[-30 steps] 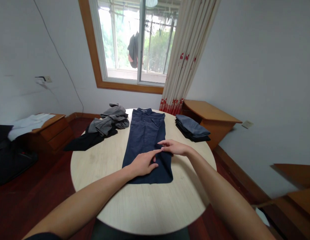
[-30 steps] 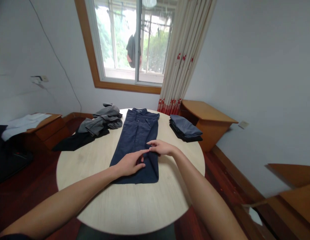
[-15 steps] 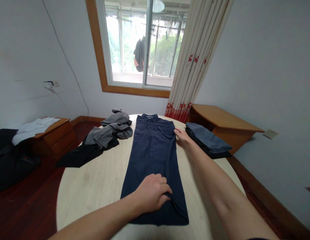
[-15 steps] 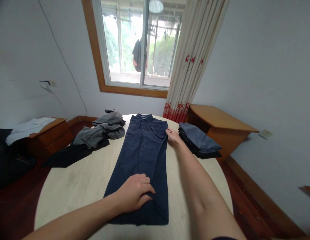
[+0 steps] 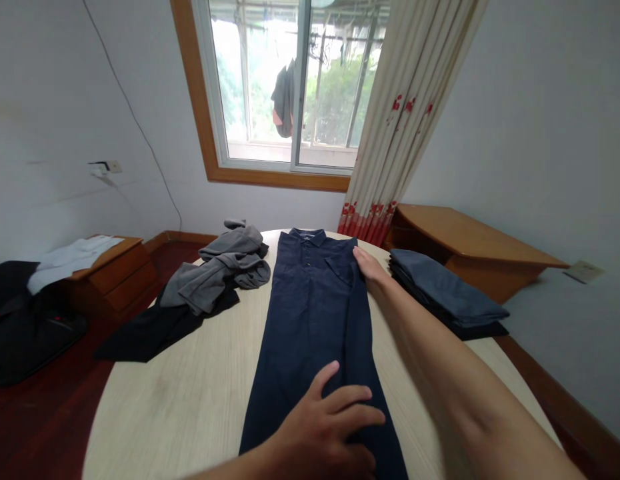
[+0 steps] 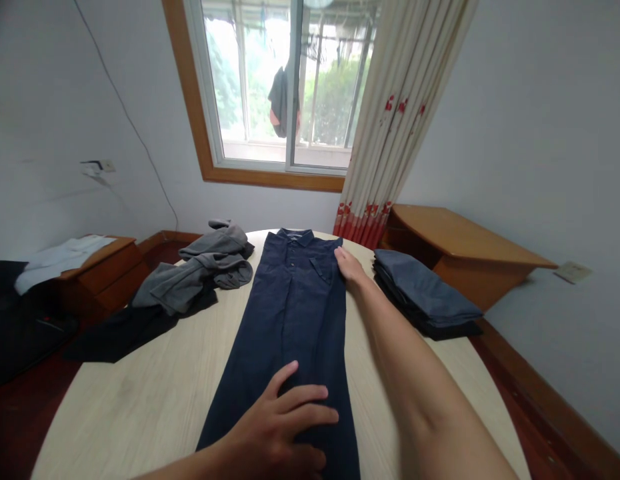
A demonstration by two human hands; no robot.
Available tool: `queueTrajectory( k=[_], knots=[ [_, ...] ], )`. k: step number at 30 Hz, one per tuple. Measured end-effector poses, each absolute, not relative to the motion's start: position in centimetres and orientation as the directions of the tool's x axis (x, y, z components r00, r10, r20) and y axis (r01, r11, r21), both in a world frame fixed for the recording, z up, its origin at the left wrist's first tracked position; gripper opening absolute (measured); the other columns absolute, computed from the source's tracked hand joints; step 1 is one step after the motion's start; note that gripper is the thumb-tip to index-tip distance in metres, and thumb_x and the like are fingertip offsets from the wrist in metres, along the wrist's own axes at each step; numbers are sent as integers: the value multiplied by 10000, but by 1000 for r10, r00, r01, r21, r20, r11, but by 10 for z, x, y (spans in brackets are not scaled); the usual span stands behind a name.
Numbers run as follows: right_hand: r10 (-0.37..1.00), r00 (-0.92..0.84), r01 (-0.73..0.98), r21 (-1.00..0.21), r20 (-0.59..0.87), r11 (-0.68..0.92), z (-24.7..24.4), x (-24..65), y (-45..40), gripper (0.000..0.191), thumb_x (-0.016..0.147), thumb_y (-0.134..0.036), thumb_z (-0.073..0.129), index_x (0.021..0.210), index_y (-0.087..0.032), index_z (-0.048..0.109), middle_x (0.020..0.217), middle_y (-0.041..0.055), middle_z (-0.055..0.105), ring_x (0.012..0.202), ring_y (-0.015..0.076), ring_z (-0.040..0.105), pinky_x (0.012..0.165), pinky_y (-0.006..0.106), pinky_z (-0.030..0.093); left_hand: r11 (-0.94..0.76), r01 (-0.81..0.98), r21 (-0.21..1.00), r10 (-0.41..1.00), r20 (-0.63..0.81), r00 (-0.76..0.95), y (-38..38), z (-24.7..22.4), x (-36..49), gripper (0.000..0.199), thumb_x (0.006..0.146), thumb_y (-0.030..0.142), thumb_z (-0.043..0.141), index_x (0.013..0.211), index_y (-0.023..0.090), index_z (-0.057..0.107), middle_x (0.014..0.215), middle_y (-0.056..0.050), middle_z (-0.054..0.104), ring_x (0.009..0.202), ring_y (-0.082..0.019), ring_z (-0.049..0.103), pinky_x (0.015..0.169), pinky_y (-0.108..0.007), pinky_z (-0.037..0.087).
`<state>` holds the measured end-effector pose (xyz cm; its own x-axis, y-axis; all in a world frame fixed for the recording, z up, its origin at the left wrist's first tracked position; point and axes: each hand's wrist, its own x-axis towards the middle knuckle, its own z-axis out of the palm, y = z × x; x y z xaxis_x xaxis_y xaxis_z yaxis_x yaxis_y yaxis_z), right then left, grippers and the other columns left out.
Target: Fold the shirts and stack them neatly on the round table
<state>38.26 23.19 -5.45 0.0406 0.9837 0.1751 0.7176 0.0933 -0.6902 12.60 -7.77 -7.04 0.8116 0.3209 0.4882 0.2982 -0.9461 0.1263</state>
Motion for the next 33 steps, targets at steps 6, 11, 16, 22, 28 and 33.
queueTrajectory(
  k=[6,11,16,22,28,33],
  knots=[
    [968,-112,818,-532,226,219,-38,333,238,587,1065,-453,301,1546,-146,441,1628,84,357,1522,216,305,1261,376,181,-954,239,183,298,460,836,-77,-74,127,221,991,453,609,911,273,709,959,59,743,891,-118,622,1192,-449,297],
    [974,-165,870,-442,157,218,-44,298,241,581,1070,-432,275,1565,-157,405,1650,85,303,1538,241,264,1257,449,185,-946,264,189,317,362,877,-74,-78,126,290,963,528,618,897,260,705,973,36,732,791,-112,582,694,-293,424],
    [978,-204,904,-375,49,207,-58,282,241,578,1077,-429,241,1585,-180,358,1674,86,244,1554,239,211,1253,505,150,-949,225,223,292,340,894,-70,-80,124,222,960,460,650,896,256,708,967,48,735,772,-114,577,593,-285,392],
    [964,-265,932,-251,14,260,-75,276,235,622,1058,-521,283,1606,-229,308,1686,77,218,1567,276,144,1241,573,91,-953,139,271,221,301,928,-69,-83,123,150,949,348,689,862,226,692,897,48,745,735,-110,608,610,-263,417],
    [970,-184,935,-277,159,223,-76,273,212,635,1066,-512,233,1598,-178,326,1670,102,269,1562,255,166,1252,526,96,-826,293,483,483,336,808,-67,-53,112,172,998,300,588,898,203,689,952,-11,772,909,-151,691,937,-324,464],
    [971,-210,942,-241,111,232,-77,275,157,631,1064,-487,270,1598,-154,321,1674,115,247,1563,266,163,1252,538,79,-697,419,582,678,346,649,-58,-42,101,182,972,272,582,1074,210,720,1188,-54,742,1137,-216,648,1120,-442,380]
  ],
)
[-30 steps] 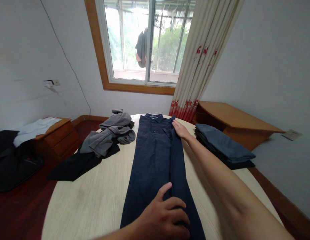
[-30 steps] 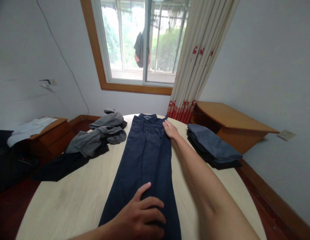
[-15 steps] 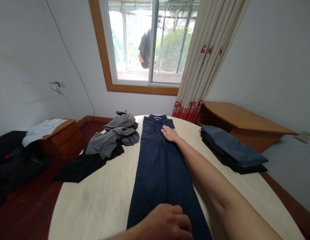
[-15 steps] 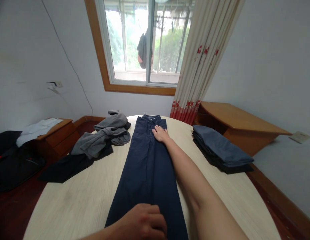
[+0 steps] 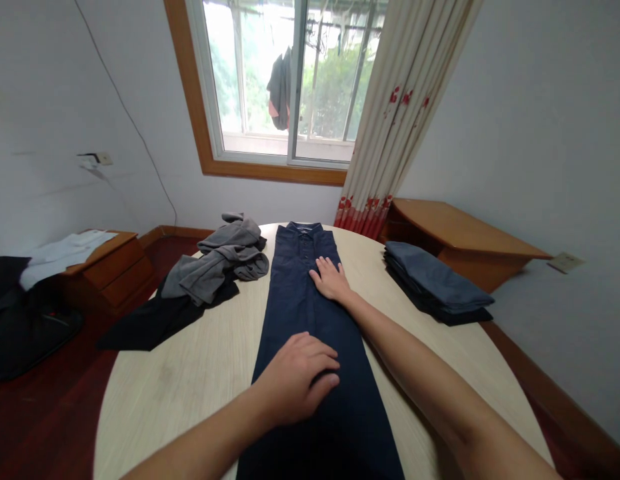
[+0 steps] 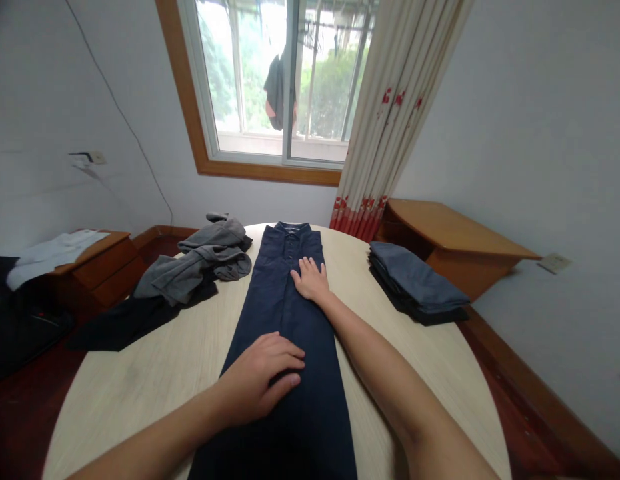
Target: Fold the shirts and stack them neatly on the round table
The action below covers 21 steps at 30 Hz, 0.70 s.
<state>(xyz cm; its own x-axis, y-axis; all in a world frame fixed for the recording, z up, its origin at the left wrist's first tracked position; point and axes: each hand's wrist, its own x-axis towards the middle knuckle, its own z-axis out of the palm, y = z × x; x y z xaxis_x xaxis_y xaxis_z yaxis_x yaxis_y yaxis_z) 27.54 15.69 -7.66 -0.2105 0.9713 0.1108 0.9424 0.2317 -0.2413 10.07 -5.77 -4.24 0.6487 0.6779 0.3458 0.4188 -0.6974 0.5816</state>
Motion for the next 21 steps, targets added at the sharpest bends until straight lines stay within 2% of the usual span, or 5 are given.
queueTrajectory(
  k=[4,10,16,21],
  knots=[
    [969,-235,937,-247,79,247,-78,276,99,639,1058,-487,277,1605,-159,306,1678,116,228,1566,273,154,1253,539,90,-646,498,578,738,308,600,-55,-43,96,230,971,289,577,1127,208,725,1287,-74,703,1220,-237,609,1126,-448,395],
    [939,-339,903,-263,52,340,-78,278,-2,651,1032,-445,309,1600,-129,325,1666,118,235,1563,286,171,1259,551,96,-614,575,540,783,331,526,-50,-41,86,263,993,289,533,1153,201,723,1321,-86,686,1257,-239,591,1114,-427,423],
    [913,-408,863,-329,-7,384,-68,281,-116,651,1014,-455,375,1615,-213,301,1671,49,187,1569,245,149,1282,506,87,-613,627,481,790,357,499,-44,-48,74,282,990,305,527,1148,177,722,1327,-103,674,1244,-245,596,1110,-432,446],
    [845,-535,782,-372,8,499,-60,289,-160,638,1022,-417,403,1595,-147,334,1663,104,241,1555,280,204,1264,561,142,-640,670,376,767,371,524,-26,-58,44,291,958,221,479,1061,181,749,1243,-97,705,1166,-251,630,1078,-443,477]
  ],
)
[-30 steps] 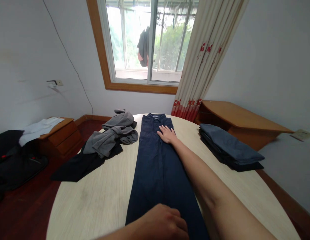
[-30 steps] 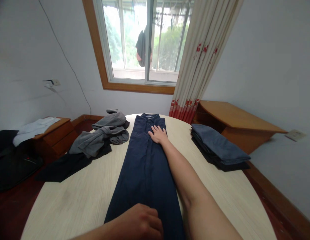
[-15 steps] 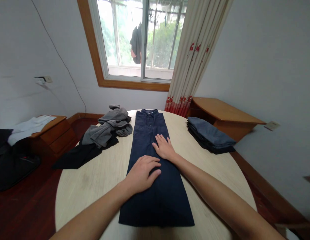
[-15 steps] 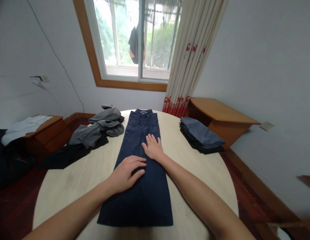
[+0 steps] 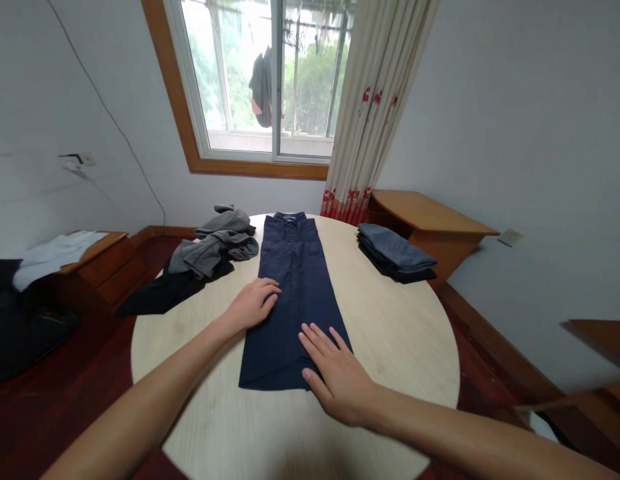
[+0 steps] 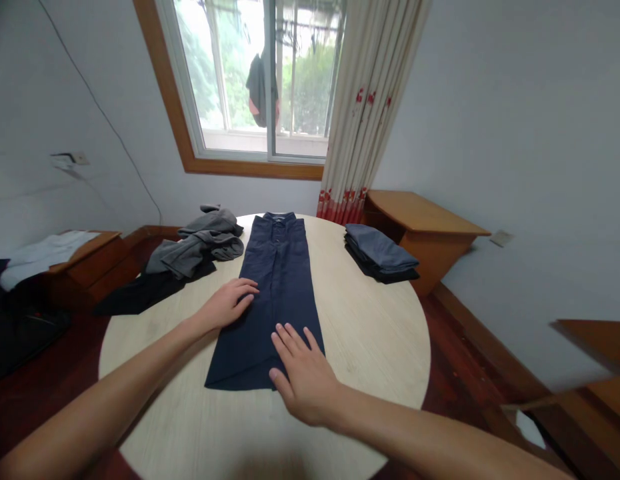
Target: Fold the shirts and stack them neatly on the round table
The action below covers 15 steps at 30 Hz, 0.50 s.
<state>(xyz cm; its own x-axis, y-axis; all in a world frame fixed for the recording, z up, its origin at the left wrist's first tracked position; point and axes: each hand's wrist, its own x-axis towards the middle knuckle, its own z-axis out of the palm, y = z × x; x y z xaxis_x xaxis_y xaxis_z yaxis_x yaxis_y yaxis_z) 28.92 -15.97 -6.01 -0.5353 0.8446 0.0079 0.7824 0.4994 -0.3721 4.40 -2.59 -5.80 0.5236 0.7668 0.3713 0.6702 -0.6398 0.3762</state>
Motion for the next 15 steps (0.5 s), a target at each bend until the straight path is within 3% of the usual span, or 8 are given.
queueTrajectory(
  k=[4,7,10,15],
  knots=[
    [871,-450,773,-401,200,491,-58,322,-107,512,1026,-297,383,1509,-169,497,1588,123,428,1490,263,369,1241,537,251,-612,727,312,787,329,522,-9,-63,9,383,827,93,469,1055,187,761,1281,-87,696,1199,-261,626,1084,-449,475],
    [878,-377,800,-375,295,469,-58,350,-49,526,907,-130,476,1419,-118,595,1516,182,509,1411,287,480,1204,507,342,-633,721,283,773,281,568,-5,-60,-5,409,784,95,491,1076,185,763,1332,-90,679,1242,-269,614,1107,-451,456],
    [867,-439,782,-375,238,498,-58,365,-15,531,845,-69,505,1351,-114,658,1523,203,492,1413,303,477,1196,498,354,-684,671,288,730,241,640,-10,-55,-4,419,782,132,540,1145,190,740,1399,-86,643,1353,-288,539,1154,-480,407],
    [758,-638,652,-432,132,624,-59,368,-16,451,826,-117,617,1238,-248,742,1534,119,505,1478,321,384,1205,560,302,-754,574,319,643,178,745,-17,-57,1,520,781,81,536,1259,212,690,1438,-70,617,1382,-257,527,1182,-471,383]
  ],
)
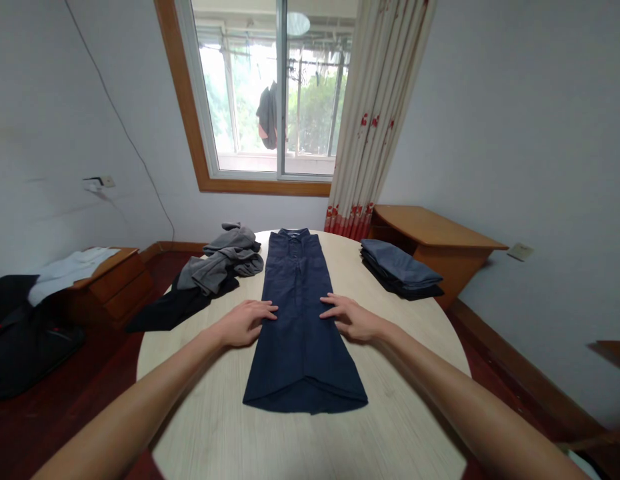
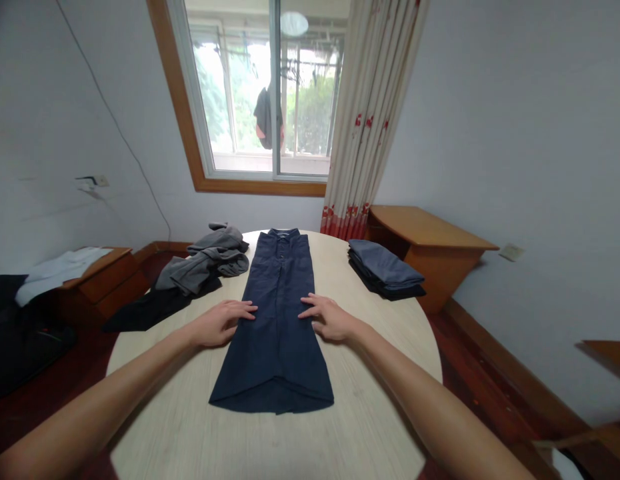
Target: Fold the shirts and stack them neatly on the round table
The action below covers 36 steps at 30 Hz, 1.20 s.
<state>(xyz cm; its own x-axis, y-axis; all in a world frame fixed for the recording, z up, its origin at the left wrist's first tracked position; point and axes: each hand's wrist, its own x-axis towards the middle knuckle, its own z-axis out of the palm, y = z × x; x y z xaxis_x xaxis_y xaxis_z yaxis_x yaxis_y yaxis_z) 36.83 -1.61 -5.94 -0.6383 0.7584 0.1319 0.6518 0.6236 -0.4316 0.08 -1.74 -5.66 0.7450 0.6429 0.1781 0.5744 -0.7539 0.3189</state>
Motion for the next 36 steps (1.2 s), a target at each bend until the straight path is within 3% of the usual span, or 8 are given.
queueTrajectory(
  k=[9,13,16,20,24,29,33,36],
  knots=[
    [699,-683,485,-583,213,651,-46,379,-84,274,970,-309,549,1084,-260,792,1286,112,707,1275,282,608,1120,512,421,-776,490,398,575,127,808,-77,-43,2,486,904,101,457,1304,261,682,1388,-24,659,1351,-231,561,1176,-443,399],
    [593,-805,342,-804,16,487,4,383,-101,355,991,-436,558,1062,-182,796,1130,131,755,1036,228,706,925,351,540,-729,336,596,478,92,874,-96,4,4,388,977,174,440,1237,246,719,1205,-46,754,1097,-204,701,1000,-323,514],
    [599,-801,262,-890,16,374,28,381,-74,442,914,-550,654,962,-133,790,965,122,764,868,209,698,801,312,540,-559,269,784,593,151,791,-67,30,11,287,972,348,538,988,173,765,923,-65,773,831,-187,697,796,-269,535],
    [957,-260,192,-964,130,184,15,362,-7,412,812,-578,728,858,-168,720,765,40,697,697,171,622,648,273,496,-180,122,976,955,144,258,3,19,34,380,802,521,718,849,145,701,725,-28,678,654,-159,594,641,-267,485],
    [987,79,227,-962,-140,-154,-31,341,25,277,876,-428,665,993,-180,628,723,11,631,608,152,581,544,250,446,157,64,986,987,-158,22,34,-22,44,455,826,514,713,1096,151,663,677,17,601,576,-134,566,549,-237,432],
    [995,-40,237,-968,-92,-80,-71,345,9,464,818,-369,704,1206,-203,510,638,-68,540,552,137,538,500,229,390,158,107,982,981,-168,97,13,-58,27,767,747,400,824,1396,195,472,659,70,561,524,-115,540,498,-225,391],
    [991,-124,373,-928,-46,4,-72,357,-14,242,759,-261,698,929,-212,533,552,-112,420,474,91,431,458,202,331,119,136,983,955,-151,257,-15,-70,23,648,716,364,831,1252,207,501,687,56,618,599,-138,617,543,-235,431],
    [954,-231,441,-894,-193,-75,-60,367,-35,205,748,-261,702,802,-214,510,524,-111,428,411,78,424,411,202,341,122,247,961,927,-199,318,-38,-70,20,510,699,386,831,1072,205,535,595,97,546,481,-102,549,461,-206,369]
  ],
)
